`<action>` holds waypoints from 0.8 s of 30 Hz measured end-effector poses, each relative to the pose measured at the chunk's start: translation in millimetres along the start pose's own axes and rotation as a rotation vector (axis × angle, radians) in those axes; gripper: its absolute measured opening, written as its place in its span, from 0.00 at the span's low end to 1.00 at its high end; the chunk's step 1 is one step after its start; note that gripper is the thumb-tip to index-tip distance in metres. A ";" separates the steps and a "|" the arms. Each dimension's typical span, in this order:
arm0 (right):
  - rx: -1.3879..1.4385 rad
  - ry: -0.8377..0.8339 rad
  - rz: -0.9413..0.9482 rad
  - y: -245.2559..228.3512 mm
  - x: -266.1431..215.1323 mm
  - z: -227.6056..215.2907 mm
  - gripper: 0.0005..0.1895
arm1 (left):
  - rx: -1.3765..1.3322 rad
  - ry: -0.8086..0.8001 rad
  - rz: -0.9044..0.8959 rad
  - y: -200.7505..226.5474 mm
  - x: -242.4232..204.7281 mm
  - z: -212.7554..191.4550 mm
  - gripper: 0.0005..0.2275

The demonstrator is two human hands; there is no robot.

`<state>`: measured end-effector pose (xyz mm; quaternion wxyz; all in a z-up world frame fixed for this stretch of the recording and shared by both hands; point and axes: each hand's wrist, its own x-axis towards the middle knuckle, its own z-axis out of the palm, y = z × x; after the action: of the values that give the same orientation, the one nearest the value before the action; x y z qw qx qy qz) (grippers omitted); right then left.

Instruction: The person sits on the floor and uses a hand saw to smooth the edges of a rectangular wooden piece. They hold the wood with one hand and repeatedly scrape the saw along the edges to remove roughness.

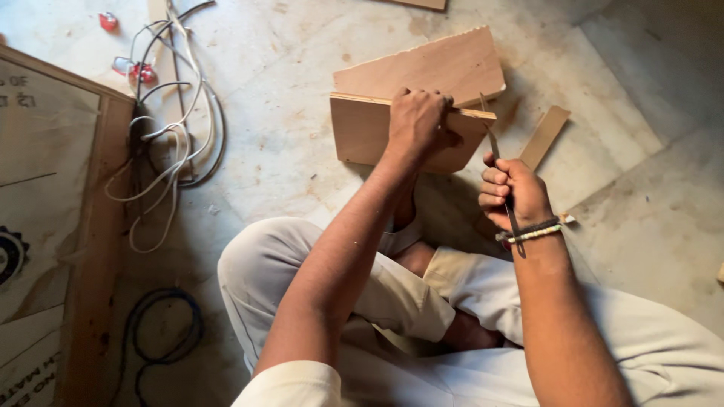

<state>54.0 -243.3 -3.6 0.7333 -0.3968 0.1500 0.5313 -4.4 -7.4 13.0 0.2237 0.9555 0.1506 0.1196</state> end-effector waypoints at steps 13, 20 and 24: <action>-0.156 -0.071 0.060 -22.7 25.2 11.9 0.04 | 0.012 0.060 -0.027 4.9 -7.2 -1.6 0.19; -0.027 0.012 -0.081 -6.9 44.2 15.0 0.03 | 0.034 0.125 -0.007 7.9 -16.3 -0.5 0.18; 0.142 -0.096 -0.053 10.1 17.1 42.8 0.03 | 0.086 0.227 0.038 7.3 -23.7 7.4 0.21</action>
<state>43.0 -199.1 8.6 0.7796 -0.3217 0.1414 0.5183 -22.5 -24.6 6.2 0.1618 0.9473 0.1617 0.2245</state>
